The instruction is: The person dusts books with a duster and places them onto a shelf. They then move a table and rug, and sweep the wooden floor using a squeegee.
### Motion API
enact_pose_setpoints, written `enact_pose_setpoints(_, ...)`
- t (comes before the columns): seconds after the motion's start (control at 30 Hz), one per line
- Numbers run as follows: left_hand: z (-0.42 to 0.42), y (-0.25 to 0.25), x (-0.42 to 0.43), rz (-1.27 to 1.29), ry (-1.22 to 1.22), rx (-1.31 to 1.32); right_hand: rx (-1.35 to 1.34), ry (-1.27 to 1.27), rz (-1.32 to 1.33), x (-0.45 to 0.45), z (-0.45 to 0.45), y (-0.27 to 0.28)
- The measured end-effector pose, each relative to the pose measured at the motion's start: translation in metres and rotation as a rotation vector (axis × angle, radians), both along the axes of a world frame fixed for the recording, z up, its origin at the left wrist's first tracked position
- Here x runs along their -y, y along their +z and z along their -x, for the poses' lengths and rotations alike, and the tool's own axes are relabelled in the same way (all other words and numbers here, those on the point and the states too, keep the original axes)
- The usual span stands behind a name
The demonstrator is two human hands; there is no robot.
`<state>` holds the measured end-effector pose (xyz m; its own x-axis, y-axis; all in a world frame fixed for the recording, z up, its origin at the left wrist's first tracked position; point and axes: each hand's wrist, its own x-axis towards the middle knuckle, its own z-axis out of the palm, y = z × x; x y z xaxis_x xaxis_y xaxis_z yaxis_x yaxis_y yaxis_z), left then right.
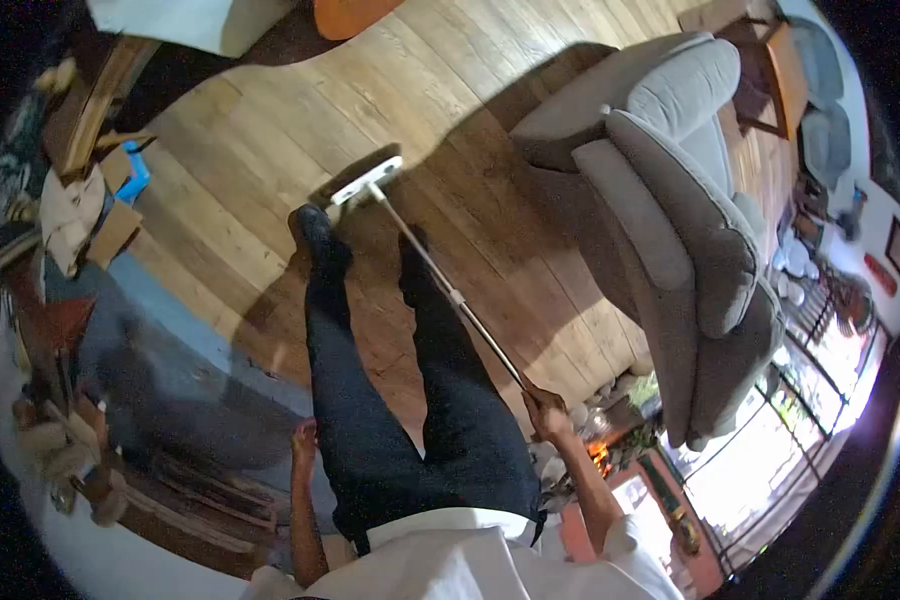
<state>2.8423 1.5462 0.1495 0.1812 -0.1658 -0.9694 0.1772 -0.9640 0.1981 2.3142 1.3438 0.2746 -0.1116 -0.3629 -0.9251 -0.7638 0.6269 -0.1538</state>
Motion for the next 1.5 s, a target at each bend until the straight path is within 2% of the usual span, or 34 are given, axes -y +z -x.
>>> enact_pose_setpoints(0.03,0.019,0.004,0.006,0.024,-0.063,0.023,0.016,0.024,0.004,0.004,0.005,-0.007)
enact_pose_setpoints(0.1,0.054,0.014,0.023,0.054,-0.108,0.051,0.098,0.242,0.214,0.021,0.005,-0.038)
enact_pose_setpoints(0.17,0.081,0.024,0.026,-0.082,-0.117,0.121,0.226,0.294,0.584,0.051,-0.018,-0.089)
enact_pose_setpoints(0.3,0.110,0.017,-0.037,-0.006,-0.010,0.061,0.352,0.456,0.693,0.160,-0.124,-0.195)
enact_pose_setpoints(0.33,0.115,0.015,-0.052,0.020,-0.004,0.063,0.365,0.378,0.585,0.184,-0.159,-0.229)
enact_pose_setpoints(0.37,0.122,0.015,-0.066,0.045,0.004,0.065,0.316,0.560,1.046,0.195,-0.181,-0.292)
enact_pose_setpoints(0.4,0.131,0.018,-0.076,0.046,0.084,0.050,0.244,0.623,0.880,0.227,-0.213,-0.288)
enact_pose_setpoints(0.47,0.143,0.019,-0.103,0.005,0.097,0.060,0.216,0.617,0.802,0.254,-0.255,-0.323)
enact_pose_setpoints(0.5,0.149,0.021,-0.116,-0.018,0.099,0.073,0.176,0.583,0.686,0.262,-0.266,-0.296)
enact_pose_setpoints(0.57,0.158,0.031,-0.125,-0.018,0.188,0.065,0.219,0.578,0.671,0.243,-0.242,-0.298)
enact_pose_setpoints(0.63,0.169,0.026,-0.151,-0.109,0.311,0.075,0.351,0.591,0.924,0.185,-0.178,-0.305)
enact_pose_setpoints(0.67,0.175,0.025,-0.161,-0.112,0.314,0.062,0.270,0.565,0.632,0.154,-0.142,-0.311)
enact_pose_setpoints(0.7,0.182,0.020,-0.175,-0.101,0.339,0.056,0.333,0.558,0.758,0.108,-0.095,-0.300)
enact_pose_setpoints(0.73,0.190,0.015,-0.192,-0.064,0.347,0.048,0.221,0.597,0.601,0.072,-0.064,-0.258)
enact_pose_setpoints(0.8,0.208,-0.001,-0.235,0.014,0.393,0.016,0.010,0.697,0.460,-0.009,0.008,-0.201)
enact_pose_setpoints(0.83,0.218,-0.004,-0.245,0.020,0.415,0.011,0.003,0.645,0.351,-0.032,0.021,-0.153)
enact_pose_setpoints(0.9,0.235,-0.004,-0.259,0.061,0.372,0.047,-0.039,0.546,0.185,-0.077,0.053,-0.093)
enact_pose_setpoints(0.97,0.259,-0.024,-0.312,0.080,0.456,0.016,0.067,0.406,0.165,-0.113,0.089,-0.069)
enact_pose_setpoints(1.0,0.269,-0.025,-0.333,0.072,0.476,-0.013,0.060,0.350,0.105,-0.112,0.070,-0.043)
enact_pose_setpoints(1.07,0.289,-0.007,-0.366,0.061,0.499,0.009,0.143,0.356,0.144,-0.125,0.070,-0.049)
enact_pose_setpoints(1.17,0.316,0.014,-0.421,0.135,0.617,-0.023,0.280,0.421,0.277,-0.111,0.008,-0.092)
enact_pose_setpoints(1.2,0.328,0.012,-0.440,0.054,0.603,-0.004,0.332,0.455,0.321,-0.105,-0.028,-0.109)
enact_pose_setpoints(1.3,0.362,0.019,-0.484,0.017,0.707,0.018,0.594,0.497,0.386,-0.080,-0.187,-0.174)
enact_pose_setpoints(1.33,0.383,0.017,-0.503,-0.007,0.776,0.046,0.426,0.696,0.413,-0.073,-0.244,-0.197)
enact_pose_setpoints(1.37,0.401,0.018,-0.513,-0.031,0.793,0.030,0.337,0.908,0.616,-0.070,-0.286,-0.251)
enact_pose_setpoints(1.4,0.419,0.022,-0.521,-0.083,0.790,0.029,0.322,0.762,0.341,-0.058,-0.331,-0.284)
enact_pose_setpoints(1.43,0.433,0.025,-0.529,-0.131,0.781,0.032,0.324,1.096,0.811,-0.068,-0.358,-0.334)
enact_pose_setpoints(1.47,0.448,0.027,-0.534,-0.102,0.790,-0.004,0.320,1.110,0.789,-0.079,-0.349,-0.371)
enact_pose_setpoints(1.5,0.465,0.035,-0.542,-0.122,0.788,-0.017,0.276,1.378,0.828,-0.094,-0.329,-0.402)
